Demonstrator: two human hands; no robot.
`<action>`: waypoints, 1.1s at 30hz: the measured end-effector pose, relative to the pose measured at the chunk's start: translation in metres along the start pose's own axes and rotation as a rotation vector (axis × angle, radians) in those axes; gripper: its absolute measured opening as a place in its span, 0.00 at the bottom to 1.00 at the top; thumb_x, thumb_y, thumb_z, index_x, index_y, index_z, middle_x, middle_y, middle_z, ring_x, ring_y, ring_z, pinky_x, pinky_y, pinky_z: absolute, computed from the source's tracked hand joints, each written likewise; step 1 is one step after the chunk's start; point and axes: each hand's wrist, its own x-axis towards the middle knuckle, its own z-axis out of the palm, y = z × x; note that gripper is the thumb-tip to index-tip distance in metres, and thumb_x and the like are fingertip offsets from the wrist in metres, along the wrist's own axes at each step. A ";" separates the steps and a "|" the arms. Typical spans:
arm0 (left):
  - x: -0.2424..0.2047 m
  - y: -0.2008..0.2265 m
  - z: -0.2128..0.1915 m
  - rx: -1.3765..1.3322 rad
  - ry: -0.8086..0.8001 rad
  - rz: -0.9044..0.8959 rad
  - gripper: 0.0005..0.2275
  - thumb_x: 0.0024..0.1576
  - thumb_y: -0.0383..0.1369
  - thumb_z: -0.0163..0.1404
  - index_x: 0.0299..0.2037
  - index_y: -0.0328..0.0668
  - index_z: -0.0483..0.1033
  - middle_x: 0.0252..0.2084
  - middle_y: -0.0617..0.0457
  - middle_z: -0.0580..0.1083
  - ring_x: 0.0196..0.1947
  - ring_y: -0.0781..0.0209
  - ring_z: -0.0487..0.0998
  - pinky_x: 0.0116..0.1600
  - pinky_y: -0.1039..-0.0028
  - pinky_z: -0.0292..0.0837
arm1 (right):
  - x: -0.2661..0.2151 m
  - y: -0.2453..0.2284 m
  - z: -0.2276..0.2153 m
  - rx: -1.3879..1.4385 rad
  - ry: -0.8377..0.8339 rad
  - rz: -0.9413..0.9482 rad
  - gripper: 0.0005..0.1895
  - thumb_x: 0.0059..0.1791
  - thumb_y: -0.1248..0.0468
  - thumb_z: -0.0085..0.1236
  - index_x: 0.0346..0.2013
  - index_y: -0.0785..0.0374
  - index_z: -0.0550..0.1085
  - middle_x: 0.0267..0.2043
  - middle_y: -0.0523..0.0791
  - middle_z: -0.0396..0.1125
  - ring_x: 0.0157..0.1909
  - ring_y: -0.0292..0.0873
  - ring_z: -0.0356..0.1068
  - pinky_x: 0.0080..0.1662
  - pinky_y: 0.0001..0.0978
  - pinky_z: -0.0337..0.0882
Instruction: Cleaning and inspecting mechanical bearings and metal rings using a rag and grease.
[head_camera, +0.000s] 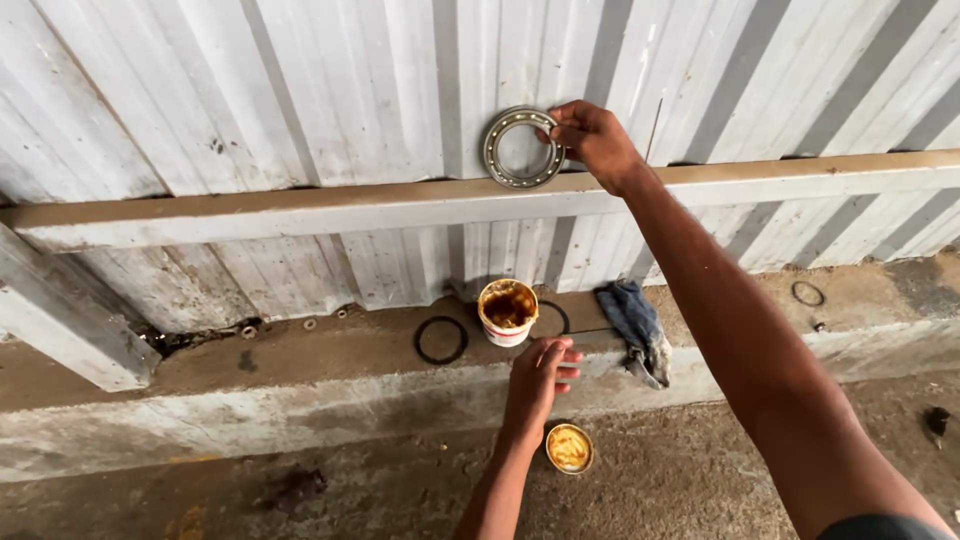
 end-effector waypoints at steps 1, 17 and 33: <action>-0.001 0.000 0.000 -0.002 0.001 0.001 0.17 0.63 0.43 0.46 0.51 0.41 0.78 0.42 0.53 0.82 0.39 0.66 0.81 0.41 0.75 0.74 | -0.003 0.000 0.000 0.015 0.013 0.012 0.12 0.56 0.70 0.49 0.55 0.67 0.70 0.48 0.43 0.73 0.53 0.35 0.74 0.54 0.32 0.77; -0.008 0.001 0.006 -0.008 0.016 -0.014 0.14 0.63 0.42 0.47 0.49 0.42 0.78 0.41 0.53 0.82 0.36 0.66 0.80 0.39 0.75 0.72 | -0.002 0.024 0.013 -0.560 0.449 -0.163 0.18 0.51 0.63 0.60 0.54 0.65 0.72 0.48 0.51 0.76 0.47 0.48 0.77 0.49 0.38 0.74; -0.002 -0.032 -0.013 0.082 0.017 0.063 0.16 0.64 0.44 0.47 0.49 0.40 0.77 0.41 0.53 0.82 0.34 0.67 0.81 0.35 0.77 0.73 | -0.339 0.258 0.026 -0.059 0.101 0.308 0.15 0.51 0.64 0.53 0.51 0.63 0.75 0.45 0.46 0.77 0.46 0.43 0.75 0.42 0.36 0.75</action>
